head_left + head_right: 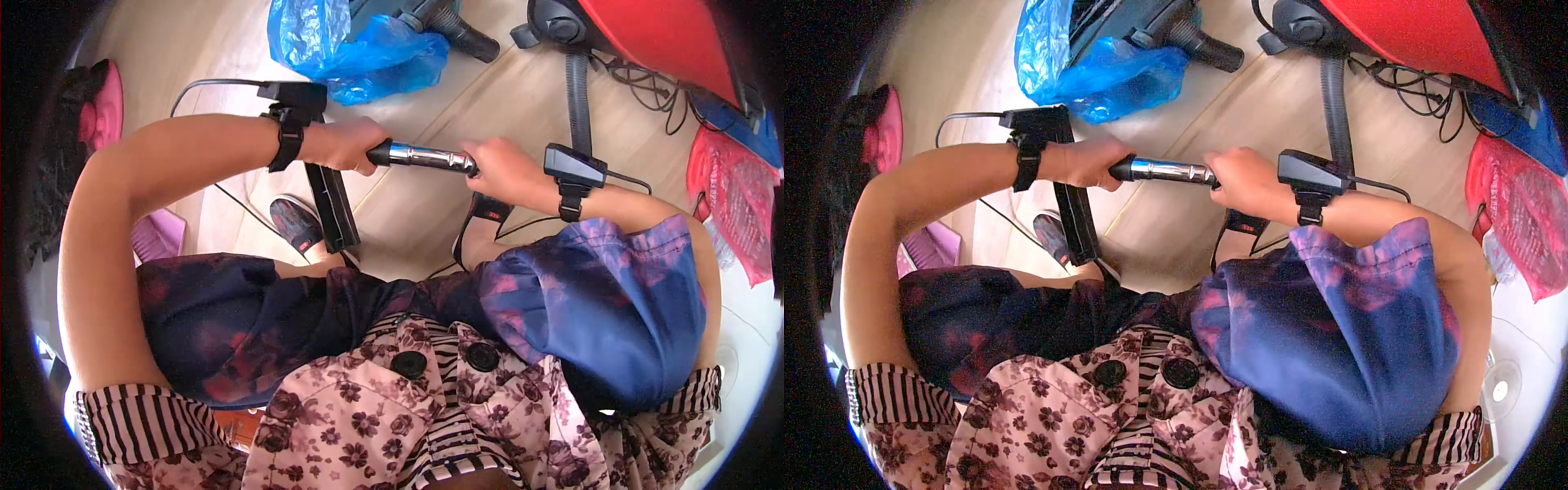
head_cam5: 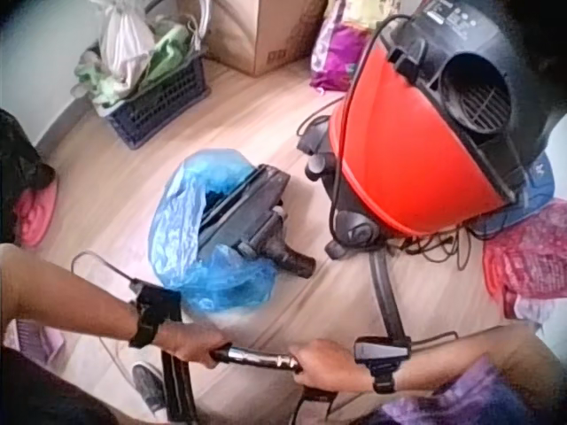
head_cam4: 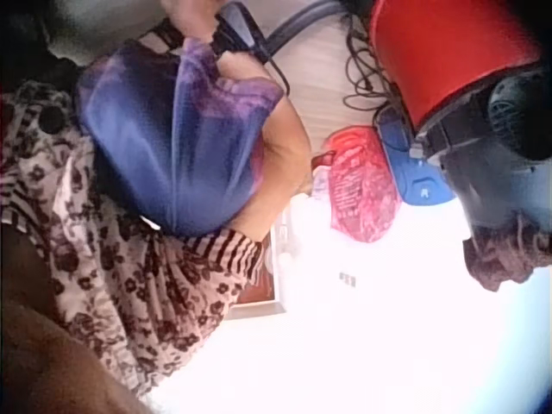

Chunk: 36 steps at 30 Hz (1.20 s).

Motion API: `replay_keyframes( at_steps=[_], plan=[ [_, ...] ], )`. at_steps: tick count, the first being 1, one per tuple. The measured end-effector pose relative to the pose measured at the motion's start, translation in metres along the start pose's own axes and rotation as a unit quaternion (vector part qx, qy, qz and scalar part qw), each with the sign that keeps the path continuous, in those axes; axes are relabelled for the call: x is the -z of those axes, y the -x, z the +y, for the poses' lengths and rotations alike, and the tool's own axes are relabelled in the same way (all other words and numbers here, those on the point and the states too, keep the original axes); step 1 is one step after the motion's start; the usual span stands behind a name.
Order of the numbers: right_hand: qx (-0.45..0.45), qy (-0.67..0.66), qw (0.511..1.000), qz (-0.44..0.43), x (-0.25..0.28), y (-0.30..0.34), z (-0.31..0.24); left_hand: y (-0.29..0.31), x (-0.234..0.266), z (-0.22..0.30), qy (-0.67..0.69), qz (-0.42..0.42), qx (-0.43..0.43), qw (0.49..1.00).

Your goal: The person organizes the power cord, removes and wipes the brush head with a cloth, and attaches a different nozzle to the vacuum cleaner hose.

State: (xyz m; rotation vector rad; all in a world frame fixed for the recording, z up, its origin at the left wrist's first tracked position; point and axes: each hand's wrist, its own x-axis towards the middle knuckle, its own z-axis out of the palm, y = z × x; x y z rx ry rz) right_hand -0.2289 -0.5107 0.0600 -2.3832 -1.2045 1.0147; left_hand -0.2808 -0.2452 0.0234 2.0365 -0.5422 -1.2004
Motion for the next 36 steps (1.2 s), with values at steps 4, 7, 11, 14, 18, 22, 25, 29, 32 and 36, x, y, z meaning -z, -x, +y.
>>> replay_keyframes(
  at_steps=[4, 7, 11, 14, 18, 22, 25, 29, 32, 36],
  plan=[
    [-0.022, 0.057, 0.998, 0.015, 0.005, 0.007, -0.006, -0.002, -0.004, 0.002, 0.032, -0.020, -0.016, 0.999],
    [0.015, -0.001, 0.996, -0.088, 0.025, -0.004, -0.002, 0.006, -0.007, 0.017, 0.017, -0.004, -0.030, 0.999],
    [-0.017, -0.148, 0.916, -0.373, 0.037, -0.053, 0.002, 0.013, -0.011, 0.035, 0.058, -0.013, 0.018, 0.998],
    [-0.105, -0.412, 0.795, -0.433, 0.023, -0.057, -0.014, 0.019, -0.002, 0.049, 0.047, 0.006, 0.009, 0.999],
    [-0.070, -0.383, 0.788, -0.477, 0.009, -0.066, -0.019, 0.013, -0.003, 0.052, 0.049, 0.005, -0.032, 0.998],
    [-0.115, -0.375, 0.815, -0.426, 0.018, -0.065, -0.024, 0.007, 0.000, 0.043, -0.052, 0.079, -0.026, 0.995],
    [-0.113, -0.337, 0.848, -0.393, 0.015, -0.064, -0.026, -0.002, -0.002, 0.037, 0.011, 0.002, -0.002, 1.000],
    [-0.068, -0.260, 0.919, -0.289, -0.010, -0.047, -0.032, -0.008, -0.002, 0.035, 0.132, -0.143, 0.034, 0.980],
    [-0.021, -0.138, 0.978, -0.152, -0.010, -0.035, -0.048, -0.011, -0.003, 0.027, 0.173, -0.205, 0.032, 0.963],
    [0.046, -0.056, 0.996, -0.049, -0.017, -0.022, -0.058, -0.009, 0.003, 0.024, 0.250, -0.314, 0.051, 0.914]
  ],
)
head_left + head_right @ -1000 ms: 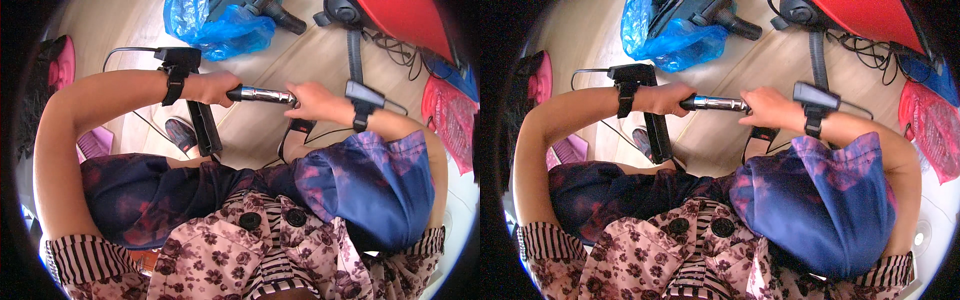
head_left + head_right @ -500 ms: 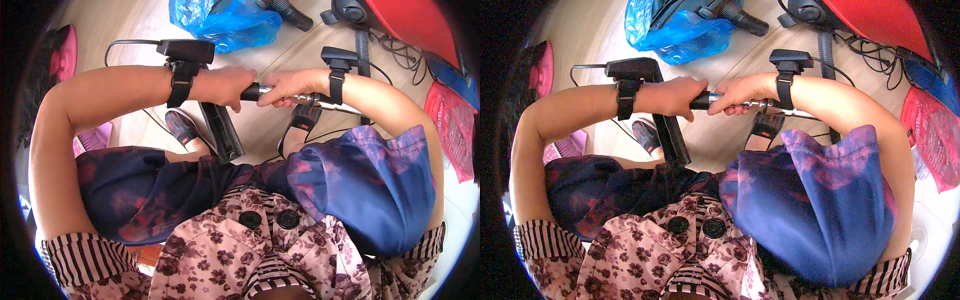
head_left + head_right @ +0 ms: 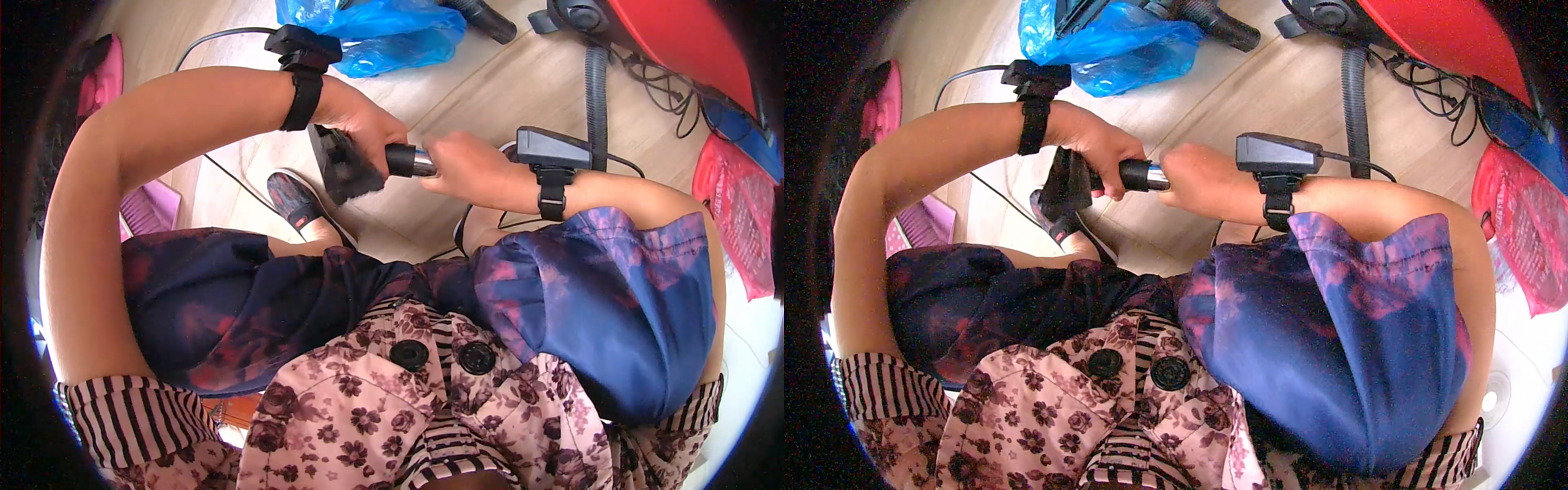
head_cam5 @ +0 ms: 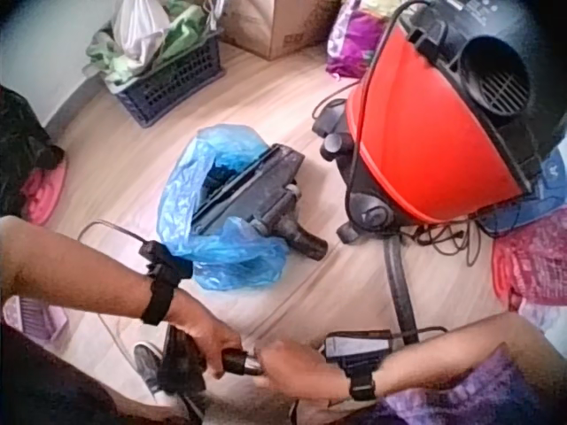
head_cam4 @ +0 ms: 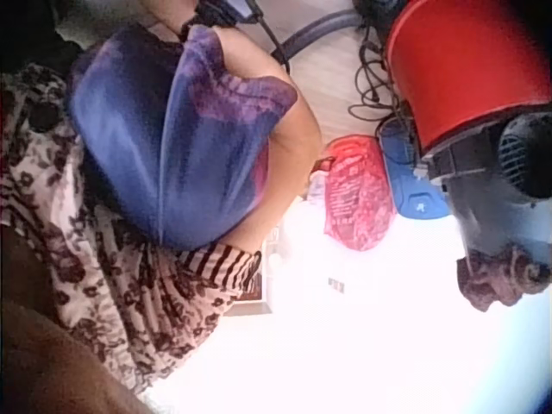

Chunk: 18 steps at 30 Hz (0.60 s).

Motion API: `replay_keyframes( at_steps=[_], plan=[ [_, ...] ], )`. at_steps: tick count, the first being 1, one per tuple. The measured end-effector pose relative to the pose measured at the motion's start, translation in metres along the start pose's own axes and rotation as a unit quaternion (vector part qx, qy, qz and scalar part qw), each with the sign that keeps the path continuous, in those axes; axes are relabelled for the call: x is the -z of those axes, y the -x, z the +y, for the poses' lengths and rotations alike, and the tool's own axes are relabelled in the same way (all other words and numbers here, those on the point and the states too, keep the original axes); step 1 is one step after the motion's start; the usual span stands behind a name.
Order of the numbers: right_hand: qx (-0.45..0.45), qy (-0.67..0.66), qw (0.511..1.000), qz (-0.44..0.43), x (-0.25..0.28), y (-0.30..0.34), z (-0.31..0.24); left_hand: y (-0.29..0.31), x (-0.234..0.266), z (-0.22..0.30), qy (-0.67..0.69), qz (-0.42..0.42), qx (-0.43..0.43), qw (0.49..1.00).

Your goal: The person organizes the power cord, removes and wipes the brush head with a cloth, and attaches a different nozzle to the vacuum cleaner hose.

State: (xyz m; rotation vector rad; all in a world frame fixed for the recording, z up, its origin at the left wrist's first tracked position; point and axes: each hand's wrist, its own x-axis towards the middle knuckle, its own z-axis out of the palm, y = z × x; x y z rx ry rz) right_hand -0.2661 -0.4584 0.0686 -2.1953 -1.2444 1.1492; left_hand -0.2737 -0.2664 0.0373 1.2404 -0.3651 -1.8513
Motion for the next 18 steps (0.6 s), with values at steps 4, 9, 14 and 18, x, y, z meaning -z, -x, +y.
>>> replay_keyframes(
  at_steps=[4, 9, 14, 18],
  plan=[
    [-0.023, -0.019, 0.999, -0.025, 0.005, 0.006, 0.005, -0.002, 0.001, 0.003, 0.131, -0.089, 0.021, 0.987],
    [-0.052, -0.249, 0.918, -0.305, 0.048, -0.003, 0.008, 0.029, 0.013, 0.005, 0.149, -0.005, -0.128, 0.981],
    [-0.068, -0.266, 0.902, -0.333, 0.072, -0.017, 0.023, 0.080, 0.017, -0.016, 0.337, 0.093, -0.134, 0.927],
    [-0.076, -0.289, 0.892, -0.338, 0.089, -0.024, 0.027, 0.107, 0.017, -0.029, 0.299, 0.091, -0.192, 0.930]
  ],
)
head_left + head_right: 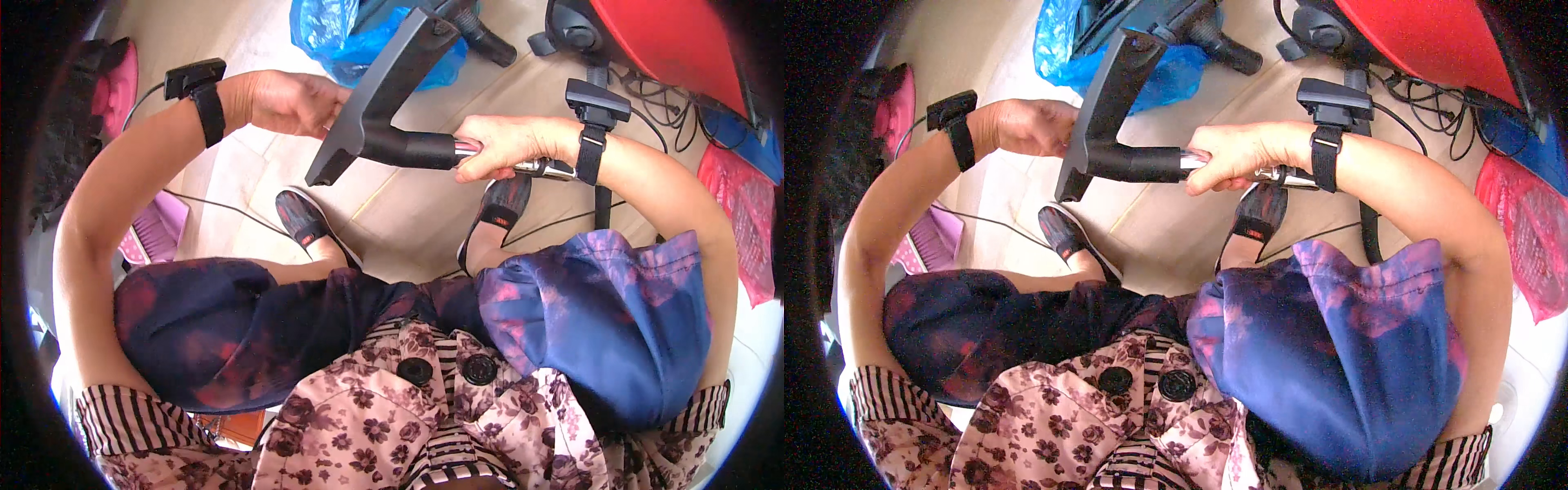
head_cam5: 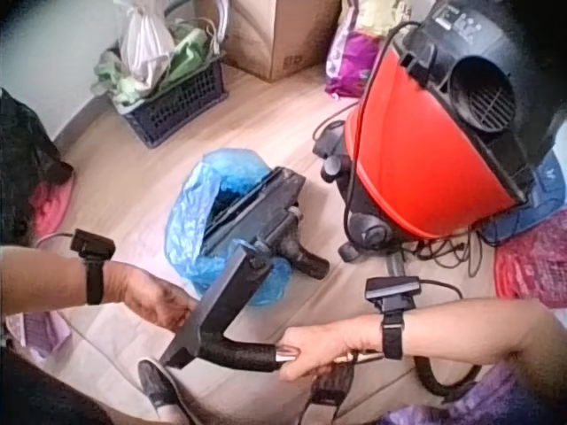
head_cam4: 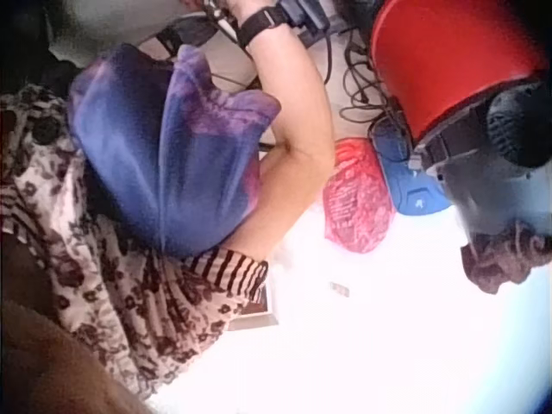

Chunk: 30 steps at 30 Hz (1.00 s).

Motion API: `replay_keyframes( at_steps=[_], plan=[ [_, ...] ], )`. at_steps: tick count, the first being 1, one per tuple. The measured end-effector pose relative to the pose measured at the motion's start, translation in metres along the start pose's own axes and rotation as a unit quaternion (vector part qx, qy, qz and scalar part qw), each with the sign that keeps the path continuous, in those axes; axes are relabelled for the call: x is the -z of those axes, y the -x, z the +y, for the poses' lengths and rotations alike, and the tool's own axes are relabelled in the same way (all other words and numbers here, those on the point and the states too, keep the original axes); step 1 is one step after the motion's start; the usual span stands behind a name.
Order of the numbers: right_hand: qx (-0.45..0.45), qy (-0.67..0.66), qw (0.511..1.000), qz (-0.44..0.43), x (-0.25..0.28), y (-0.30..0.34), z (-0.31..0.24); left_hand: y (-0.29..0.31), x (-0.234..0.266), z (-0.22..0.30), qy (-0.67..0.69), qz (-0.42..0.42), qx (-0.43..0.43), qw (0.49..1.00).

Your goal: The person organizes the power cord, removes and wipes the brush head with a cloth, and attaches a different nozzle to the vacuum cleaner hose.

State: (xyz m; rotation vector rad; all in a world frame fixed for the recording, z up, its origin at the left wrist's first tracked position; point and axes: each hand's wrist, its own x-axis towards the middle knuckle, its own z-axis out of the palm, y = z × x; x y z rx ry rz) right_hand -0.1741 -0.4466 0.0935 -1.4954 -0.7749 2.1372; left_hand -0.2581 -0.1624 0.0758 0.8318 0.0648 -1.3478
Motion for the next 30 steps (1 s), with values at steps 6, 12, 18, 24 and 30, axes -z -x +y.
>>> replay_keyframes(
  at_steps=[6, 12, 18, 24, 30],
  plan=[
    [-0.003, 0.000, 0.999, 0.038, 0.019, 0.010, 0.003, -0.013, -0.026, 0.019, -0.107, 0.154, -0.121, 0.975],
    [0.018, -0.003, 0.998, 0.062, 0.029, 0.018, 0.006, -0.021, -0.048, 0.034, -0.334, 0.339, -0.141, 0.868],
    [0.033, 0.094, 0.974, 0.205, 0.021, 0.011, 0.008, -0.026, -0.047, 0.018, 0.005, 0.339, -0.027, 0.940],
    [0.038, 0.138, 0.956, 0.254, 0.016, 0.022, 0.011, -0.005, -0.040, 0.053, -0.144, 0.277, 0.119, 0.943],
    [0.039, -0.029, 0.997, 0.067, 0.034, 0.064, -0.013, 0.028, -0.056, 0.127, -0.524, 0.273, -0.053, 0.805]
  ],
)
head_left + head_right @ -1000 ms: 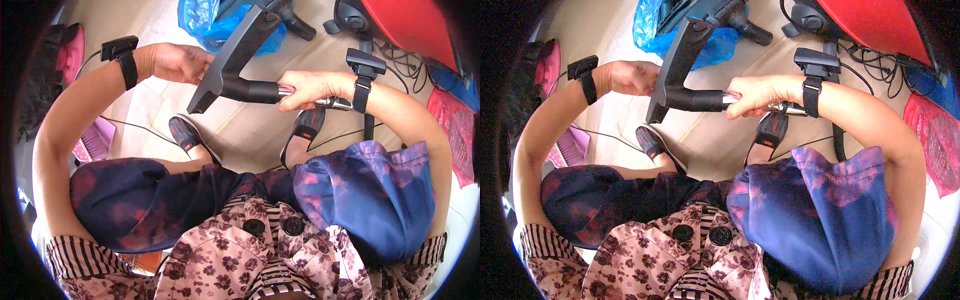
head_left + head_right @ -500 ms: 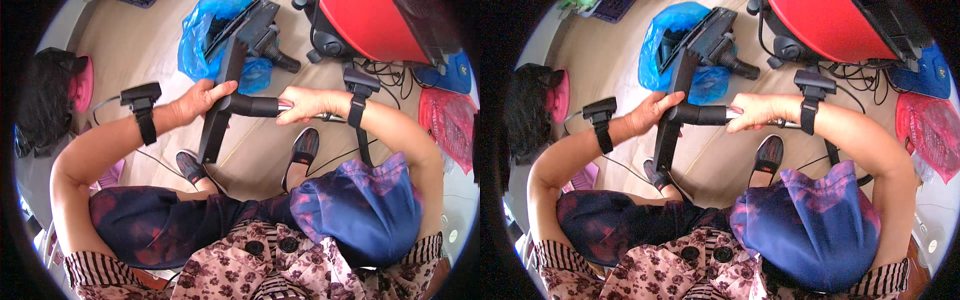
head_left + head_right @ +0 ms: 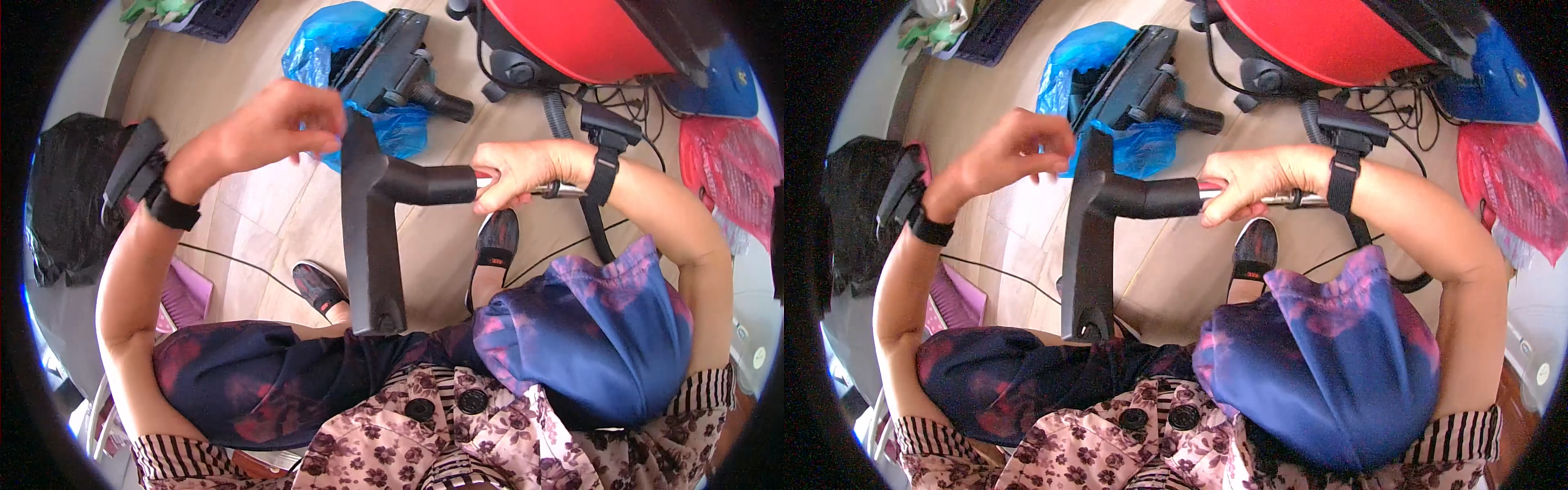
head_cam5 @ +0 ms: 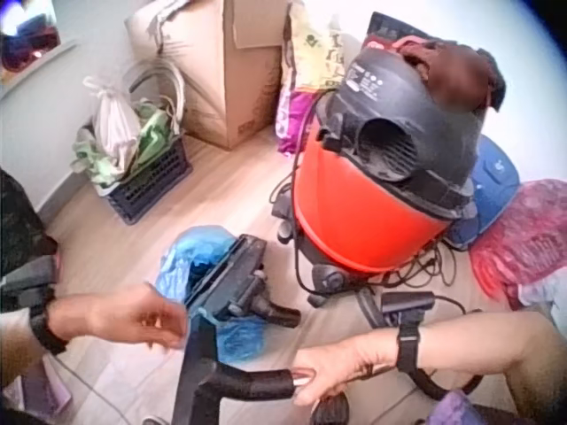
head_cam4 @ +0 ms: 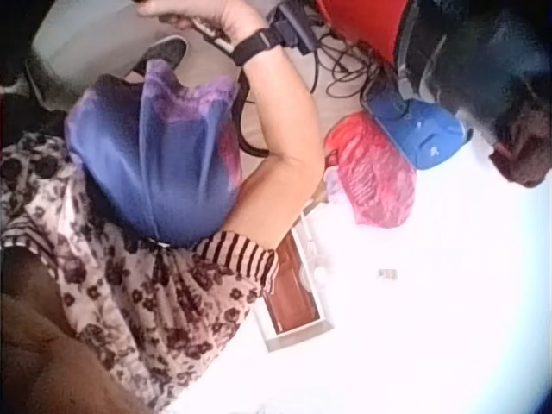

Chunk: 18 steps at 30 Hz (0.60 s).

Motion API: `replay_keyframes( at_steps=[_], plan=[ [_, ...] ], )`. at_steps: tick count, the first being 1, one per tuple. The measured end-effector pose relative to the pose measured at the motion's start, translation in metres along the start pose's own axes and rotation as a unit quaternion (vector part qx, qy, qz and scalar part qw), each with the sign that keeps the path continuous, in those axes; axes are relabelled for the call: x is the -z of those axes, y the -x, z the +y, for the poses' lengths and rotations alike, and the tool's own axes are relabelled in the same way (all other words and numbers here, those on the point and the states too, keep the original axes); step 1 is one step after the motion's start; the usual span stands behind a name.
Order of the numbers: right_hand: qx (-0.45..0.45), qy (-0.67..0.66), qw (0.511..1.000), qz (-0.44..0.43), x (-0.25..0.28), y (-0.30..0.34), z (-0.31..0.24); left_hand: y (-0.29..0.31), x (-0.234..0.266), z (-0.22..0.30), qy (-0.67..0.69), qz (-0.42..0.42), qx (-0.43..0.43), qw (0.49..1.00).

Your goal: The person organizes the power cord, removes and wipes the brush head with a cloth, and attaches a different nozzle to the vacuum cleaner hose.

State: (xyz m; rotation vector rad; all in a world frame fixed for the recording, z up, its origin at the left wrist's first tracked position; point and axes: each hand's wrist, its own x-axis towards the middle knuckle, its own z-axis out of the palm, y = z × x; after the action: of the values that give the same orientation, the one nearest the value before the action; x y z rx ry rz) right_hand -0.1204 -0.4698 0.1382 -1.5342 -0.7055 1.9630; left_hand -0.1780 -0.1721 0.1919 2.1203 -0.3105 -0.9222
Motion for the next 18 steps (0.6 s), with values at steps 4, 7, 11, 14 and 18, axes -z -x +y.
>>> replay_keyframes(
  at_steps=[4, 7, 11, 14, 18],
  plan=[
    [0.017, 0.032, 0.998, 0.047, 0.022, 0.012, -0.004, -0.008, -0.004, 0.007, -0.164, 0.093, -0.276, 0.942],
    [0.026, 0.034, 0.998, 0.051, 0.033, 0.018, -0.011, -0.014, -0.023, 0.014, -0.117, 0.115, -0.258, 0.952],
    [0.017, 0.068, 0.992, 0.104, 0.036, 0.025, -0.020, -0.019, -0.005, 0.014, -0.200, 0.115, -0.250, 0.940],
    [0.011, 0.091, 0.985, 0.146, 0.035, 0.024, -0.022, -0.022, -0.018, 0.024, -0.011, 0.164, -0.129, 0.978],
    [0.020, 0.120, 0.969, 0.217, 0.039, 0.017, -0.013, -0.032, -0.013, 0.033, 0.314, 0.130, 0.076, 0.937]
  ],
)
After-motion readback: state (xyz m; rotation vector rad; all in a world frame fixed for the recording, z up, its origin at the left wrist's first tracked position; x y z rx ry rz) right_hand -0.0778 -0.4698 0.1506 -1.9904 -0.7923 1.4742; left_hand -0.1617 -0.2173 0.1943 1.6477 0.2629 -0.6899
